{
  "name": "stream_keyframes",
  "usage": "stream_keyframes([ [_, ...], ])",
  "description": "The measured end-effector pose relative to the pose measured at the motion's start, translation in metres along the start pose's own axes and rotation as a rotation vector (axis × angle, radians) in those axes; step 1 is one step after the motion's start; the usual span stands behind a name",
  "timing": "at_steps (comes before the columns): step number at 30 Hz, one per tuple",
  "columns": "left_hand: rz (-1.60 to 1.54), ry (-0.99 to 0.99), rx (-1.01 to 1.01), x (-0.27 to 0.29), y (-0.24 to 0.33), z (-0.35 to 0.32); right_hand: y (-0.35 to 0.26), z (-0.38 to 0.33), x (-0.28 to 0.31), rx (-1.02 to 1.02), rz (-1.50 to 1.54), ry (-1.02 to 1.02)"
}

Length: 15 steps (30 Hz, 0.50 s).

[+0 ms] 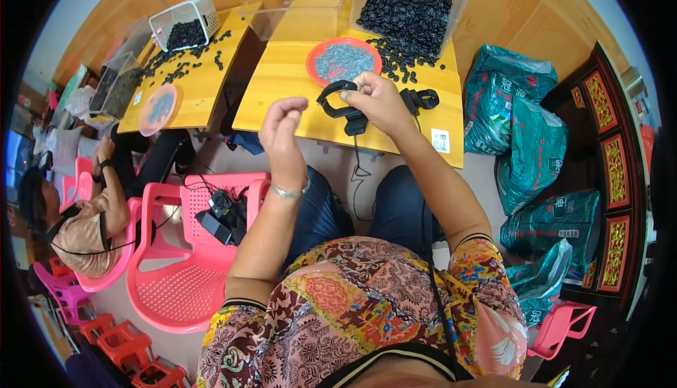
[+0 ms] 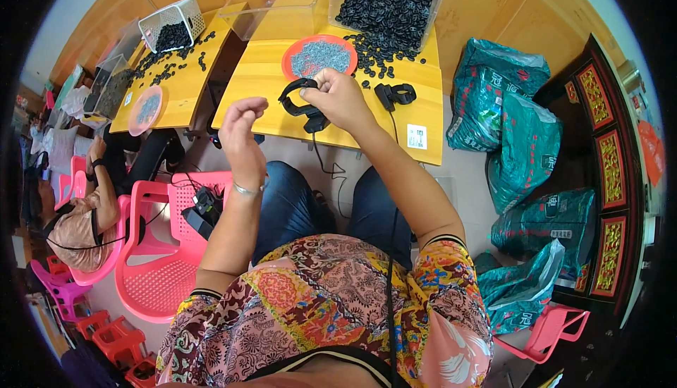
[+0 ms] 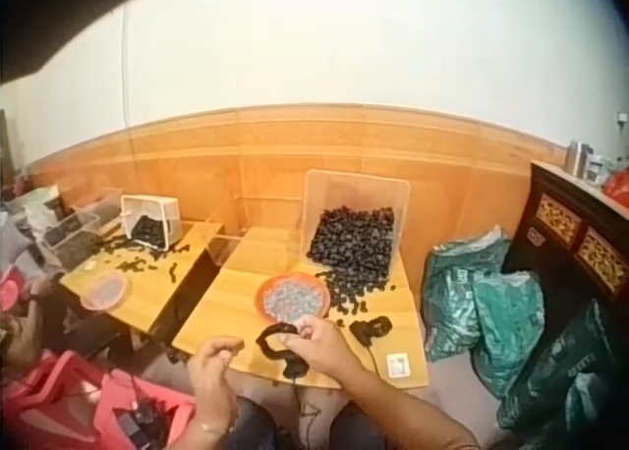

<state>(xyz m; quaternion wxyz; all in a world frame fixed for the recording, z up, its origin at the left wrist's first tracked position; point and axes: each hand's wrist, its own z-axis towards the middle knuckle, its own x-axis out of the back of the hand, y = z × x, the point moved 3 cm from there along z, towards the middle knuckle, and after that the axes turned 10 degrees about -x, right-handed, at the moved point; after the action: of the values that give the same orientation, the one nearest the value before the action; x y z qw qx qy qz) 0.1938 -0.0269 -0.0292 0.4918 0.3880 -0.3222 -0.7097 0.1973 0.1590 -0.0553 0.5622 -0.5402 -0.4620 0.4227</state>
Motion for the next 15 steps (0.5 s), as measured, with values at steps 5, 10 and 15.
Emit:
stream_keyframes([
  [5,0.186,-0.207,-0.221,-0.020,-0.003,-0.014,-0.014,-0.012,-0.015,0.075,-0.158,0.108],
  [10,0.435,-0.269,-0.410,-0.019,-0.006,-0.010,-0.015,-0.020,-0.022,0.159,-0.157,0.080],
  [15,0.664,-0.472,-0.489,-0.019,-0.022,-0.006,-0.020,-0.030,-0.026,0.322,-0.231,0.172],
])
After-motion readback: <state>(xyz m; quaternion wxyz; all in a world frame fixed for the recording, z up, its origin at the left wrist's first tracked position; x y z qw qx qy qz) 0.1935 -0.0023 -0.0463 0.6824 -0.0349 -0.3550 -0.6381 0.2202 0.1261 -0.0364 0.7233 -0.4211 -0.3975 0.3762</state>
